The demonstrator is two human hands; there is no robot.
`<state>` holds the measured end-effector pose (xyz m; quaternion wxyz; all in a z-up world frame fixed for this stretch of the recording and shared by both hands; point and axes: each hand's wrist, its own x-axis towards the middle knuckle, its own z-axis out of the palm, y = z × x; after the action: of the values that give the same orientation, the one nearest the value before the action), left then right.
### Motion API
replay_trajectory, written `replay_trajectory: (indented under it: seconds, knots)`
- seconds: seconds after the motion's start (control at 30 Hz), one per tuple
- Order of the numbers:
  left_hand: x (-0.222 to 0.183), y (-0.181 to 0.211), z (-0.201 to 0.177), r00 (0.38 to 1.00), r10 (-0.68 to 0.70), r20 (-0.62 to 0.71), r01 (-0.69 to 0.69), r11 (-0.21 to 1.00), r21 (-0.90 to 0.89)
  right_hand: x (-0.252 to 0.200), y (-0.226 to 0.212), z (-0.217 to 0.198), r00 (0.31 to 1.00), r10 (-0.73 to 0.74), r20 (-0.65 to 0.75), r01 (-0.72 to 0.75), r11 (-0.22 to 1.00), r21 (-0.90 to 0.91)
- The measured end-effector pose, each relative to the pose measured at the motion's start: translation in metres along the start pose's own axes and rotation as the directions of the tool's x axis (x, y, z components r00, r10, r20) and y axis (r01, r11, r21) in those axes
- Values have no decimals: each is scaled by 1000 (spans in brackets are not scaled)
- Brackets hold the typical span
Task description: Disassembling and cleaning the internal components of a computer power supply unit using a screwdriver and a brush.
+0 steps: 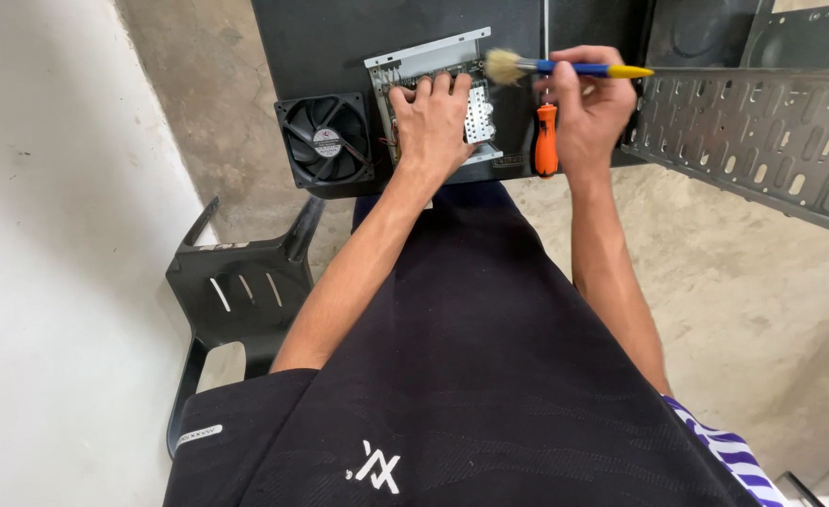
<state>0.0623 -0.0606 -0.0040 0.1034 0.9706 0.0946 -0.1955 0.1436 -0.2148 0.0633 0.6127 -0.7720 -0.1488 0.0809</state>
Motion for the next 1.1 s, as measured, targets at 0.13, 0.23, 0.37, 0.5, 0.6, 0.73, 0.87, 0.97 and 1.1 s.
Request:
replay_trajectory:
  seconds: [0.13,0.23,0.37,0.5,0.6,0.73,0.87,0.97,1.1]
  knots:
    - [-6,-1,4,997,4,-79,0,999,42,-2,20,20,996,76,43,-80,993,91]
    - [-6,-2,9,993,20,-119,-15,999,44,9,20,18,984,10,179,-12,1000,9]
    - [-9,-3,13,991,12,-134,-5,999,54,17,17,18,971,-232,62,241,936,-258]
    - [-6,-2,13,991,6,-137,4,998,68,16,31,16,996,-26,83,43,978,-205]
    - [-12,-5,15,967,8,-253,-7,1000,5,20,24,4,955,-295,38,279,846,-455]
    - [-9,-9,14,983,-7,-186,-11,996,-94,17,19,6,998,-48,31,49,998,-31]
    - [-10,-13,15,974,20,-224,-44,994,-102,14,14,-19,954,-87,288,161,957,-243]
    - [-13,-11,15,948,66,-311,-92,993,-69,11,12,-23,949,-108,295,172,965,-200]
    - [-13,-9,19,942,76,-328,-105,992,-73,5,-7,-28,895,-8,446,78,987,-139]
